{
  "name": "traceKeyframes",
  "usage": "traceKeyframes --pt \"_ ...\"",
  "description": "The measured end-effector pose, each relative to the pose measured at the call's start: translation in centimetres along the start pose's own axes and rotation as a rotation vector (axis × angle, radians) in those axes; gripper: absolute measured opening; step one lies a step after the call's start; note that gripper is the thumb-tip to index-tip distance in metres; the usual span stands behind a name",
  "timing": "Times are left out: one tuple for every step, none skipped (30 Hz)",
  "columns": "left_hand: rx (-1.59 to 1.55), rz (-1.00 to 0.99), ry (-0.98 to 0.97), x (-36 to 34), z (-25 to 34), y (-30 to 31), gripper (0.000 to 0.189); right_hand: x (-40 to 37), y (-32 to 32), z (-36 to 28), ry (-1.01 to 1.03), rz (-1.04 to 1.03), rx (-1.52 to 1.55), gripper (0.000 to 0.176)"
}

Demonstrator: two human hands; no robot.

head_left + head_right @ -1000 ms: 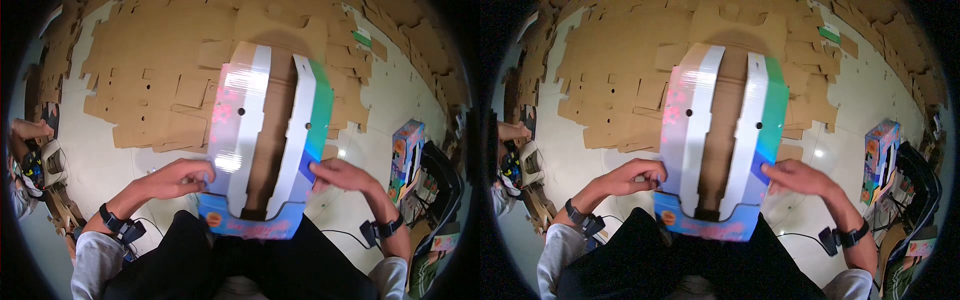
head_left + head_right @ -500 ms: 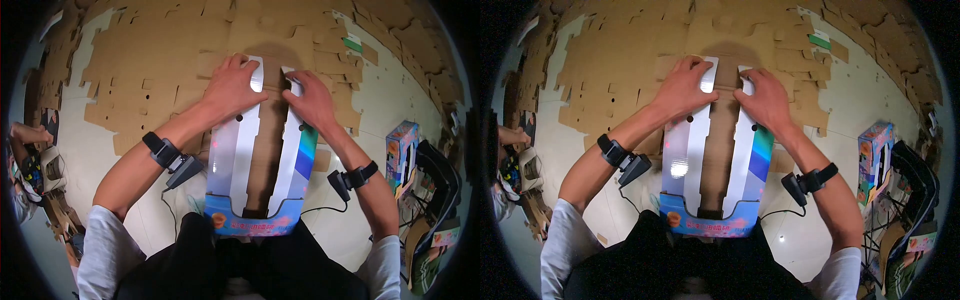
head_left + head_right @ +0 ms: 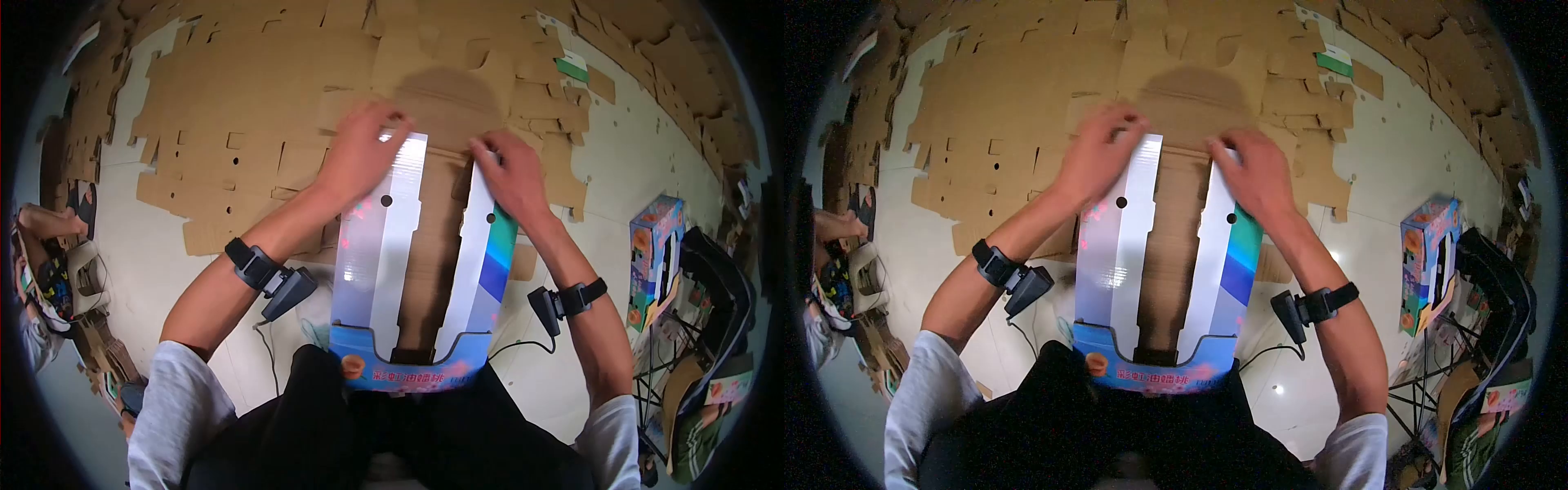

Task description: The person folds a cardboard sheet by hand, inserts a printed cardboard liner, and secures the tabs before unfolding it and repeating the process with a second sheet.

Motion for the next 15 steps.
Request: traceKeyframes --pt "-0.091 0.107 0.104 0.0 -1.2 0.8 0.028 0.0 0.8 1.6 -0.038 0.135 0.059 0.032" --pt "-0.018 0.175 0.164 0.1 -3.0 1.5 0.030 -0.1 1.5 3.5 -0.076 0.269 0.117 0.032" --pt "0.054 0.245 0.225 0.4 -5.5 2.6 0.032 -0.3 1.6 6.8 -0.204 0.354 0.191 0.032" --pt "0.125 0.316 0.285 0.6 -8.0 3.7 0.034 -0.6 1.5 10.4 -0.332 0.439 0.264 0.033" --pt "0.008 0.313 0.426 0.7 -10.9 3.5 0.034 -0.9 1.7 13.4 -0.457 0.525 0.339 0.033" --pt "-0.109 0.309 0.565 0.7 -13.9 3.2 0.034 -0.8 1.1 15.4 -0.574 0.485 0.388 0.033" --pt "-0.225 0.298 0.703 0.5 -15.4 3.0 0.035 -1.1 0.4 16.9 -0.696 0.442 0.437 0.033" --pt "-0.246 0.246 0.712 0.8 -16.0 3.1 0.034 -1.6 -0.4 18.2 -0.820 0.399 0.484 0.033" --pt "-0.268 0.194 0.723 1.1 -15.6 3.4 0.034 -1.5 -0.5 17.5 -0.839 0.359 0.541 0.032" --pt "-0.290 0.143 0.736 1.2 -15.7 3.5 0.035 -1.1 -0.2 16.0 -0.858 0.315 0.597 0.031" --pt "-0.354 0.108 0.782 1.3 -16.9 3.3 0.035 -0.9 -0.1 14.8 -0.873 0.270 0.653 0.031" --pt "-0.417 0.073 0.830 1.7 -17.6 3.0 0.035 -0.6 -0.3 14.3 -0.867 0.220 0.689 0.029" --pt "-0.480 0.038 0.876 1.7 -18.1 2.5 0.035 -0.2 -0.7 13.8 -0.861 0.169 0.726 0.027" --pt "-0.603 -0.015 0.891 1.4 -18.1 1.4 0.035 0.1 -1.1 13.5 -0.853 0.119 0.763 0.024" --pt "-0.726 -0.068 0.902 1.2 -15.5 0.7 0.034 0.6 -2.2 13.4 -0.807 0.067 0.838 0.022"
Point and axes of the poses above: each hand's wrist, its own x-axis towards the middle knuckle, its own y-axis out of the back of the hand, z = x × y, the point moved 9 cm from there along x, towards the middle knuckle, and after that the axes turned 11 degrees about z, right-handed, at the moved point
